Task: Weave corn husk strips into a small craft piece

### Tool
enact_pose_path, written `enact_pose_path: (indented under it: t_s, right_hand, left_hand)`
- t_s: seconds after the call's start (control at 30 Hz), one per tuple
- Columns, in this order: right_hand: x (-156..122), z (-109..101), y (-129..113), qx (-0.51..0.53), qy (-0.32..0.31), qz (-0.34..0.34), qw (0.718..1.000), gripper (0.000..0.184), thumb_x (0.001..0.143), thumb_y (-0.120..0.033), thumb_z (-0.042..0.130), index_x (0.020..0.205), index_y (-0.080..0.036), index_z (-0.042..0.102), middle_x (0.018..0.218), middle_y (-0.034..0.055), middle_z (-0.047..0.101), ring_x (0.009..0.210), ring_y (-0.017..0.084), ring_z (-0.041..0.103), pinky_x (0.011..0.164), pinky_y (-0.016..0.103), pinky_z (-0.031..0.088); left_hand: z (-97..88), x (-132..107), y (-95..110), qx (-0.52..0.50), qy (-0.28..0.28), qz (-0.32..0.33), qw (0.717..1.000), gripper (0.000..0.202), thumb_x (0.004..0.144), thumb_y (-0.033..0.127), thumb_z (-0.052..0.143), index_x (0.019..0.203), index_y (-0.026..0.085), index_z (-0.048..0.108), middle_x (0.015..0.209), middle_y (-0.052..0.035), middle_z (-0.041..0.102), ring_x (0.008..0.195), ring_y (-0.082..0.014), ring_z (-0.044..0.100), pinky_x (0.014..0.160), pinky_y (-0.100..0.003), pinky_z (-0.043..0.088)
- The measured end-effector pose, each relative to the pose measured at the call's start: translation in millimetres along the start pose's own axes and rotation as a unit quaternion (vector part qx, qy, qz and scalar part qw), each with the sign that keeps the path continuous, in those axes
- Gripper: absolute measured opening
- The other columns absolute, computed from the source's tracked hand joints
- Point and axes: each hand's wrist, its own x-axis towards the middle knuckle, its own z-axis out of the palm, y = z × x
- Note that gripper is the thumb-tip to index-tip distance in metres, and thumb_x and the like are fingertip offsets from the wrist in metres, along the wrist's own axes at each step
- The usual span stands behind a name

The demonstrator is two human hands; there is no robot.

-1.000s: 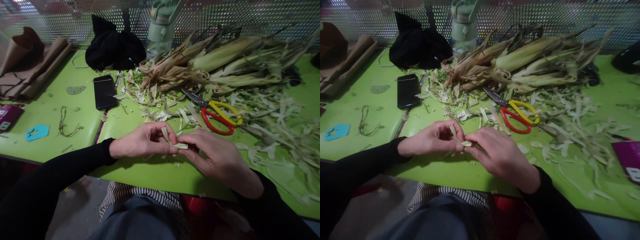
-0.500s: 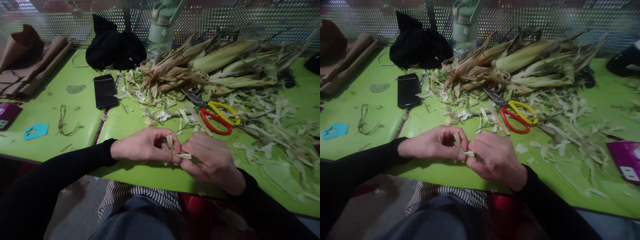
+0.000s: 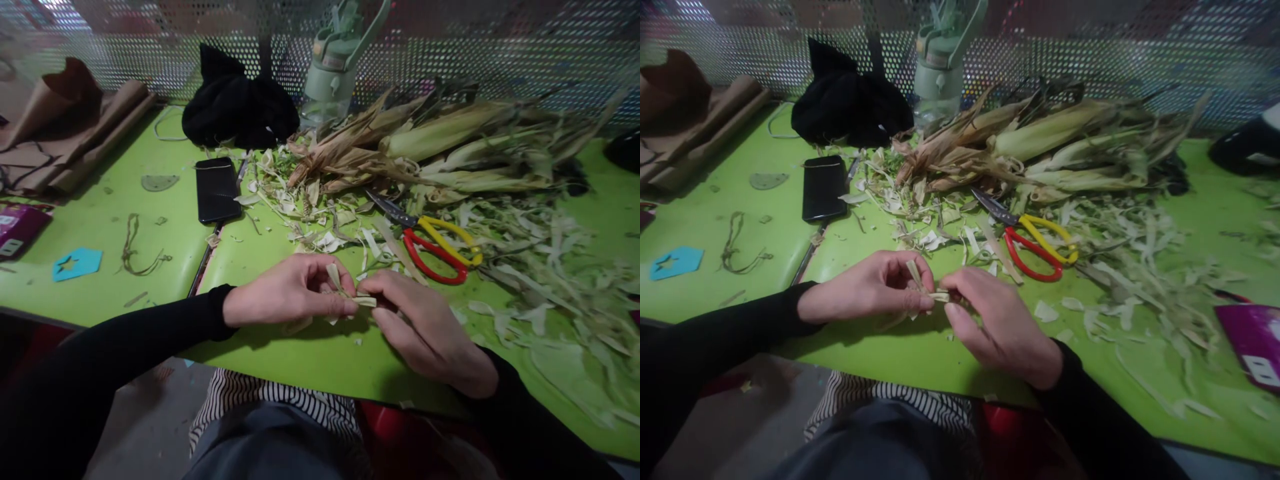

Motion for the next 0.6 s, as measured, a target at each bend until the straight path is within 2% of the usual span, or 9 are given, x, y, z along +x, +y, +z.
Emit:
enact_pose_path:
  t_s: [0.1, 0.17, 0.23, 0.33, 0.43, 0.53, 0.6]
  right_hand:
    - [-1, 1, 3, -0.039, 0.039, -0.020, 0.998, 0.009, 0.091, -0.031, 0.057, 0.095, -0.022, 0.056, 0.079, 0.0028, 0.063, 0.067, 0.018, 0.057, 0.060, 0.031, 0.046]
    - [-2, 3, 4, -0.062, 0.045, -0.052, 0.996, 0.007, 0.091, -0.028, 0.060, 0.089, -0.023, 0.056, 0.077, 0.0030, 0.064, 0.068, 0.018, 0.058, 0.062, 0.031, 0.046]
    - [-3, 2, 4, -0.040, 0.044, -0.070, 0.996, 0.008, 0.093, -0.027, 0.058, 0.086, -0.024, 0.055, 0.074, 0.0022, 0.063, 0.067, 0.018, 0.057, 0.062, 0.031, 0.045]
    - [-3, -3, 2, 0.037, 0.047, -0.012, 0.998, 0.010, 0.097, -0.030, 0.048, 0.095, -0.024, 0.057, 0.080, 0.0033, 0.064, 0.067, 0.018, 0.058, 0.059, 0.031, 0.046]
    - [-1, -9, 0, 0.054, -0.010, 0.064, 0.996, 0.016, 0.096, -0.022, 0.043, 0.094, -0.023, 0.059, 0.081, 0.0032, 0.065, 0.069, 0.017, 0.060, 0.060, 0.030, 0.047]
    - [3, -8, -3, 0.042, -0.078, 0.049, 0.995, 0.016, 0.093, -0.021, 0.047, 0.083, -0.021, 0.058, 0.072, 0.0015, 0.061, 0.064, 0.015, 0.056, 0.059, 0.029, 0.044]
    - [4, -6, -4, 0.029, -0.088, 0.028, 0.995, 0.019, 0.093, -0.020, 0.046, 0.077, -0.020, 0.056, 0.068, 0.0005, 0.057, 0.061, 0.014, 0.051, 0.057, 0.028, 0.040]
  left_hand:
    - [2.5, 1, -2, 0.022, 0.015, 0.012, 1.000, 0.034, 0.078, 0.038, 0.079, 0.087, 0.013, 0.057, 0.061, 0.0058, 0.058, 0.044, -0.0028, 0.042, 0.040, -0.016, 0.032]
    - [3.5, 1, -4, 0.033, 0.021, 0.021, 0.999, 0.033, 0.077, 0.035, 0.080, 0.087, 0.013, 0.057, 0.058, 0.0071, 0.055, 0.046, -0.0033, 0.041, 0.041, -0.016, 0.032]
    - [3.8, 1, -4, 0.047, 0.020, 0.037, 0.998, 0.031, 0.077, 0.032, 0.080, 0.086, 0.013, 0.058, 0.059, 0.0071, 0.054, 0.049, -0.0039, 0.042, 0.045, -0.016, 0.034]
    - [2.9, -1, -3, 0.095, 0.006, 0.083, 0.992, 0.022, 0.081, 0.028, 0.075, 0.086, 0.013, 0.060, 0.068, 0.0035, 0.058, 0.057, -0.0054, 0.048, 0.054, -0.018, 0.040]
    - [0.5, -4, -2, 0.178, 0.007, 0.134, 0.975, 0.018, 0.084, 0.028, 0.072, 0.088, 0.013, 0.063, 0.079, -0.0005, 0.063, 0.066, -0.0073, 0.053, 0.061, -0.020, 0.042]
    - [-1.8, -4, -3, 0.226, 0.004, 0.132, 0.965, 0.021, 0.087, 0.033, 0.068, 0.092, 0.013, 0.064, 0.081, -0.0013, 0.064, 0.065, -0.0076, 0.052, 0.062, -0.021, 0.043]
    - [-1.8, -3, -4, 0.230, 0.002, 0.117, 0.966, 0.021, 0.088, 0.033, 0.067, 0.092, 0.013, 0.063, 0.079, -0.0005, 0.063, 0.064, -0.0072, 0.052, 0.062, -0.020, 0.042]
